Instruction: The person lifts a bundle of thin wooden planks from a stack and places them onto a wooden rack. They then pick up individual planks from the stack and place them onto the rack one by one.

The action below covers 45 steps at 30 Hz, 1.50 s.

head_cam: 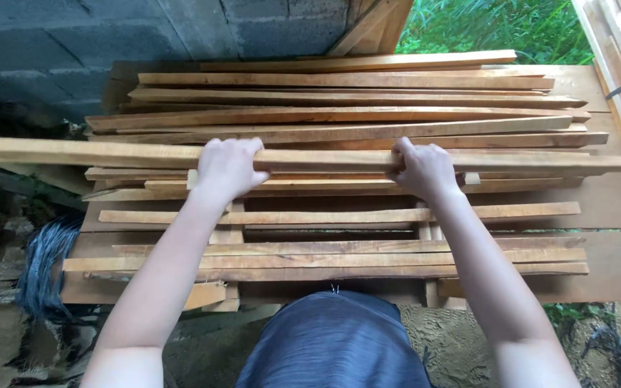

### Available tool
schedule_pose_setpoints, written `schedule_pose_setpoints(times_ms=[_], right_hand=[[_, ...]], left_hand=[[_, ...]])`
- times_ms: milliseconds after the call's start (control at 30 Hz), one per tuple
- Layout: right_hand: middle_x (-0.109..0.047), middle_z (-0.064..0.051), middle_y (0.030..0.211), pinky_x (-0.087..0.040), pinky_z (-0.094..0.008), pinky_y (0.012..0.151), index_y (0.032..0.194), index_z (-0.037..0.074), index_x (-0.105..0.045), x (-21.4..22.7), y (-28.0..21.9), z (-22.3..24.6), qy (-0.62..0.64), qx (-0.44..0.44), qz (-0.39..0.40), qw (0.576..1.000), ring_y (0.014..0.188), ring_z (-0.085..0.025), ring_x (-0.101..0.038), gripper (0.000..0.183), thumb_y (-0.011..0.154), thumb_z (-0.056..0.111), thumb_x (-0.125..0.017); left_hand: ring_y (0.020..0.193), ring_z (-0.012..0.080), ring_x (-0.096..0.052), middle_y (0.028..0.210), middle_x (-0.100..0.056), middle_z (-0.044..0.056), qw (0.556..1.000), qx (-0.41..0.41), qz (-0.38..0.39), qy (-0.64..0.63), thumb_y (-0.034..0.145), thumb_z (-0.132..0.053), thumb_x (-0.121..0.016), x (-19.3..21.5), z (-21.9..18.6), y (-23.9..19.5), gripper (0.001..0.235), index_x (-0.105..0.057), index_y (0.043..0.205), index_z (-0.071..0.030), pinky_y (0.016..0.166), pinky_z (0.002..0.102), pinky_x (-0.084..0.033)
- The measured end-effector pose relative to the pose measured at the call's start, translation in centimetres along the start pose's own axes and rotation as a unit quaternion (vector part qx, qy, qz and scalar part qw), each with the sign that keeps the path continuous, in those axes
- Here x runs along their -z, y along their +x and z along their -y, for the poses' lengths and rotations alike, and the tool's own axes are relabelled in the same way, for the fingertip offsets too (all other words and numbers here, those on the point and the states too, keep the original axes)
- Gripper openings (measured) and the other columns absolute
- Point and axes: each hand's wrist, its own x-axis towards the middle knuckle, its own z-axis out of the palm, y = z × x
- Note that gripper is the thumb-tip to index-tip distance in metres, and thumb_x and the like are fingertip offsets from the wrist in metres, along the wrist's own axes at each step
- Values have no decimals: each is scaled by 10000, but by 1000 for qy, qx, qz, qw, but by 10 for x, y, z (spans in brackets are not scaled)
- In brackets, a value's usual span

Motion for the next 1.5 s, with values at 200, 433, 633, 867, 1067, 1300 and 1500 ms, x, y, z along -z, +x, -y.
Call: schedule_pose_setpoints(times_ms=[200,433,633,867,1067,1300,1500], right_hand=[[-725,-118,665,-571,-491,710,1142,247,-588,-35,-68,33,26,15,39,999,720,-366,-764,622,615,470,-834],[-805,-34,920,-530,-431,909,1076,284,-616,-83,-139,72,165,-78,163,970,895,-309,-761,492,713,551,-814],[-702,46,1011,-479,-397,950,1069,304,-666,-119,-173,89,141,-47,157,976,1056,-193,-671,462,697,505,-852],[-623,74,1109,-488,-388,986,1136,295,-683,-115,-204,108,159,-68,145,974,1130,-180,-592,492,732,536,-826],[-631,53,1074,-514,-396,938,1095,275,-701,-106,-211,108,181,-37,135,973,1106,-204,-598,470,691,461,-853],[-613,92,1113,-474,-359,967,1102,316,-674,-137,-245,114,140,-42,84,986,1147,-167,-577,548,614,482,-859],[-639,64,1109,-476,-375,959,1089,280,-689,-133,-243,116,136,-29,82,987,1133,-191,-596,524,615,415,-866]], left_hand=[[1212,390,-678,1200,-759,163,960,5,237,-152,833,-508,-734,37,-37,-47,499,-741,1188,-157,1029,518,-516],[1167,305,-692,1119,-775,86,959,34,232,-158,834,-598,-683,-132,-58,-91,476,-742,1125,-227,1030,433,-470],[1189,229,-609,1148,-690,-47,976,71,140,-149,785,-518,-791,-246,-66,-125,452,-666,1178,-333,1051,465,-419],[1353,197,-472,1320,-604,-52,962,78,171,-200,842,-489,-771,-238,-83,-164,534,-627,1309,-273,1177,475,-355],[1337,185,-459,1268,-615,-82,968,48,171,-177,817,-482,-784,-256,-86,-165,483,-673,1243,-284,1178,486,-357],[1342,191,-454,1263,-571,-72,968,52,173,-174,793,-419,-802,-259,-100,-194,504,-596,1233,-285,1077,451,-463],[1287,205,-503,1208,-595,-58,973,39,144,-175,779,-403,-813,-261,-99,-196,463,-607,1173,-271,1032,442,-494]])
